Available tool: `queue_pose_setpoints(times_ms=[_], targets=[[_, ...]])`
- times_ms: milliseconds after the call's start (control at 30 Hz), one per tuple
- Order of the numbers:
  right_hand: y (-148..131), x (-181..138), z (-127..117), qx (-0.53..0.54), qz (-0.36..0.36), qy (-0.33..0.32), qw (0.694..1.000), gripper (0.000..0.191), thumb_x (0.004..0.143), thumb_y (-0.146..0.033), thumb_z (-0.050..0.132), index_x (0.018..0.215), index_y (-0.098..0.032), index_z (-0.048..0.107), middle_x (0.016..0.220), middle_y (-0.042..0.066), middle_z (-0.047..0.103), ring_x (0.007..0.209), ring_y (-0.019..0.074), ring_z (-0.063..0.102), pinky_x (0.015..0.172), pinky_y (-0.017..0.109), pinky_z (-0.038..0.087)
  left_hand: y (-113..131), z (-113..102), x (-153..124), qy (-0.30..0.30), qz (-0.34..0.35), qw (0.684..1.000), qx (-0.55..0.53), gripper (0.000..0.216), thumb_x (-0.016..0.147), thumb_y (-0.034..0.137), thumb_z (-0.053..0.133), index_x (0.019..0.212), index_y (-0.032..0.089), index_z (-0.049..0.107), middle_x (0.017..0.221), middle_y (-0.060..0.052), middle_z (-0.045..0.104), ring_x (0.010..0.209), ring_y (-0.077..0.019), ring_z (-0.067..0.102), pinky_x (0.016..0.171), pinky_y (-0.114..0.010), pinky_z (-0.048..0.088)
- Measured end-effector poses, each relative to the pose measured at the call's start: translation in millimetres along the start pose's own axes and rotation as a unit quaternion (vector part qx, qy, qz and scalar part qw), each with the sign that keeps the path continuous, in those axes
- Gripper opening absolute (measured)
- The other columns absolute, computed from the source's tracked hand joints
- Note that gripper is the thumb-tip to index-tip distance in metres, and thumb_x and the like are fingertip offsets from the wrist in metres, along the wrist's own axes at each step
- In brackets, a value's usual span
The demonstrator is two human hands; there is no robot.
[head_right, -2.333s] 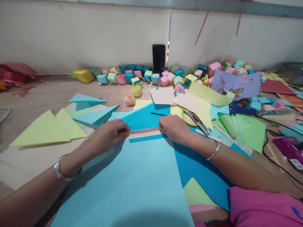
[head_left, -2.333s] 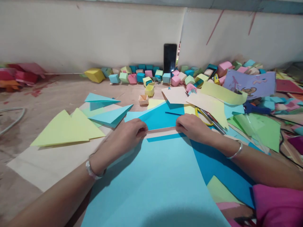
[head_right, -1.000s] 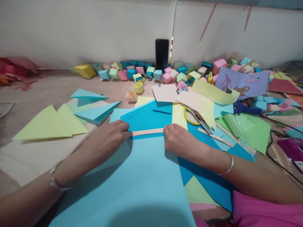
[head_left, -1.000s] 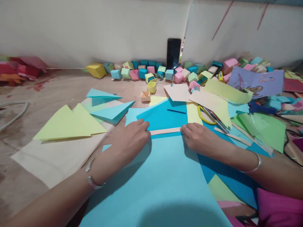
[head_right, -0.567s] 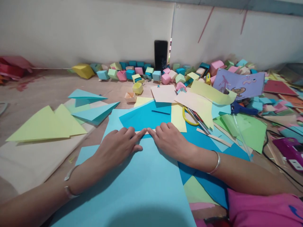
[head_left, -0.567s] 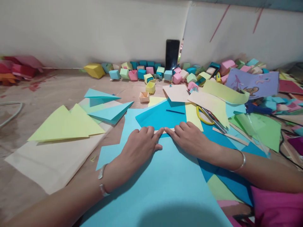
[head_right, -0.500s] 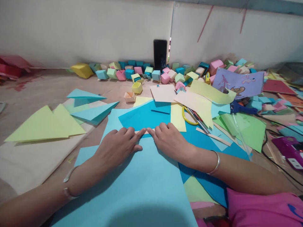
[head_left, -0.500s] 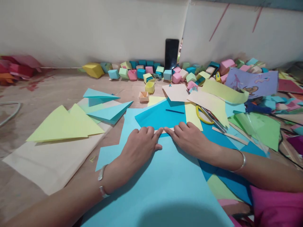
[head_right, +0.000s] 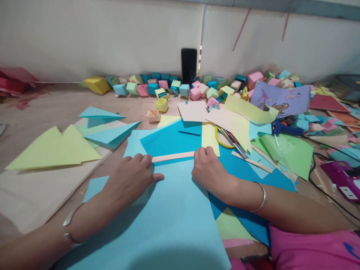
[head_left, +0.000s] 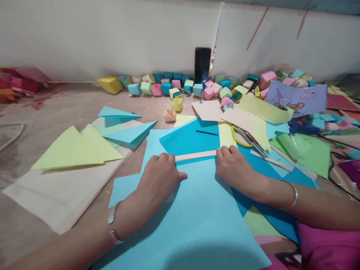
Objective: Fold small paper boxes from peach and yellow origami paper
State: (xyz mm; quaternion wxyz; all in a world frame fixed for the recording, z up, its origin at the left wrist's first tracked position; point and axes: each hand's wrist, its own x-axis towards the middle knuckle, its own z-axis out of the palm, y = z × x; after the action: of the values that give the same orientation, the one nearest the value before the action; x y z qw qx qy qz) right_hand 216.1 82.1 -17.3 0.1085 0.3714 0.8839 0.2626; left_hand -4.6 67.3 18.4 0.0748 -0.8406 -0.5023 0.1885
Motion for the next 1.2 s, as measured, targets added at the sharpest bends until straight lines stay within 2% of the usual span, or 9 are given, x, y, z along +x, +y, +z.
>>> queue_pose_setpoints(times_ms=[133, 400, 500, 567, 600, 667, 733, 867, 1200], targets=[[0.1, 0.0, -0.2, -0.006, -0.004, 0.009, 1.0, 0.023, 0.071, 0.005, 0.05, 0.061, -0.013, 0.059, 0.065, 0.009, 0.048, 0.063, 0.0196, 0.041, 0.058, 0.034, 0.011, 1.7, -1.7, -2.8, -0.031, -0.043, 0.999, 0.006, 0.051, 0.092, 0.052, 0.052, 0.073, 0.009, 0.072, 0.073, -0.014, 0.062, 0.071, -0.0291, 0.06, 0.053, -0.034, 0.028], [0.4, -1.4, 0.0, 0.023, -0.007, 0.016, 1.0, 0.03, 0.071, 0.008, 0.047, 0.057, -0.015, 0.059, 0.066, 0.01, 0.05, 0.063, 0.0203, 0.039, 0.057, 0.035, 0.013, 5.1, -2.9, -11.7, 0.028, -0.047, 0.998, 0.02, 0.054, 0.091, 0.055, 0.049, 0.071, 0.009, 0.07, 0.072, -0.016, 0.061, 0.069, -0.0293, 0.057, 0.056, -0.039, 0.039], [1.1, -0.7, -0.5, 0.027, -0.016, 0.017, 0.999, 0.028, 0.071, 0.007, 0.048, 0.057, -0.015, 0.06, 0.067, 0.011, 0.051, 0.063, 0.0209, 0.039, 0.057, 0.035, 0.014, 7.9, 2.4, -11.7, 0.108, -0.038, 0.993, 0.01, 0.057, 0.088, 0.055, 0.054, 0.104, 0.003, 0.068, 0.103, -0.024, 0.065, 0.095, -0.0362, 0.059, 0.071, -0.046, 0.047], [2.0, -0.7, -0.8, 0.025, -0.024, 0.021, 0.999, 0.025, 0.071, 0.004, 0.05, 0.059, -0.015, 0.062, 0.068, 0.012, 0.053, 0.064, 0.0219, 0.041, 0.057, 0.035, 0.015, 12.2, 12.9, -6.7, 0.186, 0.036, 0.981, -0.048, 0.074, 0.087, 0.063, 0.049, 0.132, 0.003, 0.052, 0.135, -0.026, 0.053, 0.125, -0.0385, 0.048, 0.096, -0.051, 0.042], [2.4, -1.0, -0.8, 0.025, -0.028, 0.024, 0.999, 0.024, 0.071, 0.003, 0.051, 0.06, -0.015, 0.063, 0.068, 0.012, 0.054, 0.064, 0.0223, 0.042, 0.057, 0.035, 0.016, 14.5, 19.1, -3.1, 0.191, 0.102, 0.973, -0.085, 0.082, 0.086, 0.068, 0.045, 0.14, 0.006, 0.043, 0.146, -0.023, 0.044, 0.135, -0.0376, 0.039, 0.106, -0.053, 0.034], [3.3, -1.4, 0.1, 0.021, -0.034, 0.032, 0.999, 0.022, 0.07, 0.002, 0.052, 0.062, -0.014, 0.064, 0.068, 0.012, 0.055, 0.064, 0.0231, 0.043, 0.058, 0.035, 0.017, 18.3, 30.0, 4.4, 0.157, 0.174, 0.96, -0.153, 0.09, 0.085, 0.073, 0.037, 0.148, 0.009, 0.031, 0.157, -0.02, 0.028, 0.146, -0.0326, 0.022, 0.117, -0.049, 0.022], [3.9, -1.6, 1.7, 0.013, -0.036, 0.041, 0.998, 0.022, 0.069, 0.002, 0.052, 0.062, -0.014, 0.064, 0.067, 0.012, 0.055, 0.065, 0.0239, 0.045, 0.058, 0.036, 0.018, 20.4, 35.8, 9.1, 0.112, 0.186, 0.955, -0.203, 0.092, 0.086, 0.073, 0.037, 0.15, 0.009, 0.024, 0.16, -0.019, 0.019, 0.149, -0.0293, 0.014, 0.119, -0.047, 0.017], [3.8, -0.9, 3.9, 0.01, -0.032, 0.059, 0.998, 0.024, 0.069, 0.004, 0.051, 0.059, -0.014, 0.063, 0.064, 0.012, 0.054, 0.064, 0.0246, 0.045, 0.058, 0.036, 0.018, 23.2, 32.9, 4.5, 0.056, 0.148, 0.96, -0.232, 0.096, 0.083, 0.07, 0.047, 0.15, 0.005, 0.023, 0.159, -0.022, 0.012, 0.149, -0.033, 0.008, 0.12, -0.049, 0.015], [13.5, -1.9, 6.1, 0.053, 0.008, 0.058, 0.997, 0.025, 0.08, 0.002, 0.048, 0.067, -0.013, 0.063, 0.063, 0.011, 0.056, 0.061, 0.0227, 0.046, 0.057, 0.035, 0.017, 32.4, 28.9, -12.2, 0.047, 0.053, 0.976, -0.205, 0.095, 0.081, 0.073, 0.048, 0.15, 0.011, 0.028, 0.159, -0.024, 0.012, 0.147, -0.0406, 0.012, 0.112, -0.066, 0.018]])
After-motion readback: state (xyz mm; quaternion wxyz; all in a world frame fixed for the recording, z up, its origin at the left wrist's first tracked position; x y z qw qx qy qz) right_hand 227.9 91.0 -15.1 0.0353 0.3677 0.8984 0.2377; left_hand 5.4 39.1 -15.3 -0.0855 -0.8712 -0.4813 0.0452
